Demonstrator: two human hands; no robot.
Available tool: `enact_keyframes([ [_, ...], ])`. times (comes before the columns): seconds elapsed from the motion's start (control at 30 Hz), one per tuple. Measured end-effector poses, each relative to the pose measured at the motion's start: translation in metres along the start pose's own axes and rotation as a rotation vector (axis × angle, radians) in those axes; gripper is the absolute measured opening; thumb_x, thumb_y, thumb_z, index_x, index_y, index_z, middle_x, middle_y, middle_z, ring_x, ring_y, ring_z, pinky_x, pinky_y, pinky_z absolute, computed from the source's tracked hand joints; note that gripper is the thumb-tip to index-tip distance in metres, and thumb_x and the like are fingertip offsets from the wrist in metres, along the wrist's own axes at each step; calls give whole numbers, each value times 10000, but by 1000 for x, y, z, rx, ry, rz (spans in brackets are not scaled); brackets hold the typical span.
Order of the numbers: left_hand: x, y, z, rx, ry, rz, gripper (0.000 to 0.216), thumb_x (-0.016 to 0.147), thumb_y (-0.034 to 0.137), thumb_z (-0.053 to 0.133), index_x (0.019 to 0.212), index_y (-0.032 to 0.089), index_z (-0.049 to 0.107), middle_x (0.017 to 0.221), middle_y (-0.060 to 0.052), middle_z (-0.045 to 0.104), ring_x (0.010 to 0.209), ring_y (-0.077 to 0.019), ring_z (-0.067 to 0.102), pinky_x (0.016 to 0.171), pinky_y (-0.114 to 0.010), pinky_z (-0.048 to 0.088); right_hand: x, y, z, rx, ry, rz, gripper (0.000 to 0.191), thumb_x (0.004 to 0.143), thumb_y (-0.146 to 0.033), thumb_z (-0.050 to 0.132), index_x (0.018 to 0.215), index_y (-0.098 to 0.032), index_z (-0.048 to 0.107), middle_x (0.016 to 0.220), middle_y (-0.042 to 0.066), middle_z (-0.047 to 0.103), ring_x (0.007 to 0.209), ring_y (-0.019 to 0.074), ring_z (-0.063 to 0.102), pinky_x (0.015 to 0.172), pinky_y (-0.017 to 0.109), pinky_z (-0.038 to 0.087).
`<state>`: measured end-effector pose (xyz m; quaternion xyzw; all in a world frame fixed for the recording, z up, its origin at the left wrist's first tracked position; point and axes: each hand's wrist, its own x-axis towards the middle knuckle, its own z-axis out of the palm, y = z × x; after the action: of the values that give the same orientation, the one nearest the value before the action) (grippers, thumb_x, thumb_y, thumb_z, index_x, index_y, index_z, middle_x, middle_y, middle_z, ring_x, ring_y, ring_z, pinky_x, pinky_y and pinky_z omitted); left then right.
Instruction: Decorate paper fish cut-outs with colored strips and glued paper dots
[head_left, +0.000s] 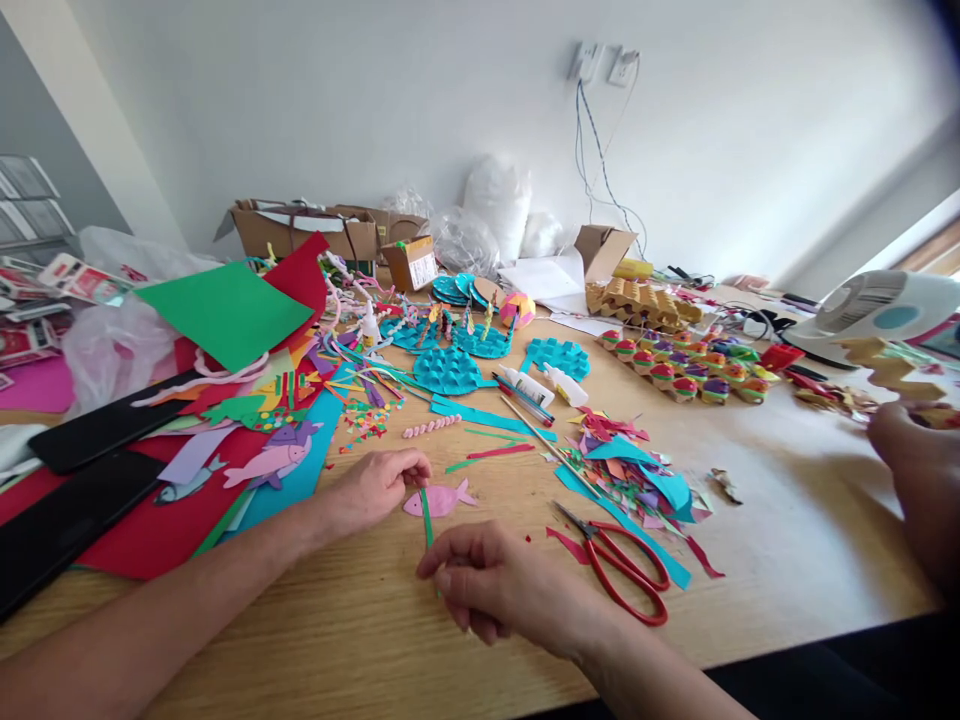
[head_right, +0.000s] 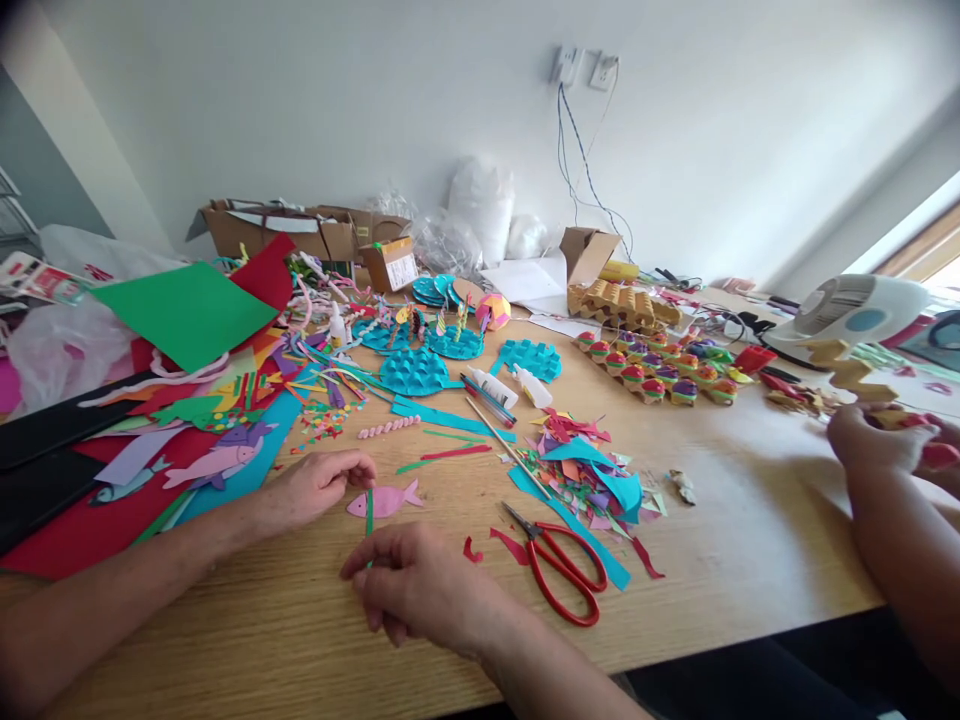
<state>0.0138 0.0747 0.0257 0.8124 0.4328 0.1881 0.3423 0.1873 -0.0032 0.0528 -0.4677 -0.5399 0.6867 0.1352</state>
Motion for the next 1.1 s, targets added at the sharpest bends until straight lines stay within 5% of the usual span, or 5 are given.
enact_keyframes([
  [0.1,-3,1,-2,-14,128,12,313,647,6,332,751,162,583,764,2,655,734,-112,602,680,-198,462,-1,-9,5,-233,-73,-119,167,743,-146,455,845,-153,587,539,-63,476,419,40,413,392,141,317],
  [0.37,-7,-15,-1,63,299,237,264,634,17,324,644,165,543,629,17,580,605,-97,540,574,-184,415,30,-23,26,-1114,311,-889,161,822,-154,412,711,-146,528,632,-8,556,536,81,453,488,202,298],
  [0.5,-8,-17,-2,95,325,233,259,650,16,321,657,168,531,637,12,572,617,-102,538,577,-191,413,49,-8,31,-1241,401,-1240,229,832,-196,406,618,-158,477,546,-28,492,459,83,399,430,236,228],
  [0.9,-9,-13,-7,178,374,303,264,799,47,322,911,198,508,822,-22,571,749,-119,550,703,-227,452,58,-1,29,-964,538,-1367,224,786,-148,354,586,-176,450,443,-42,448,392,74,389,397,208,275],
  [1.1,-2,5,-63,345,483,244,210,825,164,378,897,194,572,897,-30,633,841,-151,585,766,-238,444,65,6,29,-929,531,-1411,256,824,-195,372,572,-183,420,432,-59,436,358,61,376,354,208,229],
])
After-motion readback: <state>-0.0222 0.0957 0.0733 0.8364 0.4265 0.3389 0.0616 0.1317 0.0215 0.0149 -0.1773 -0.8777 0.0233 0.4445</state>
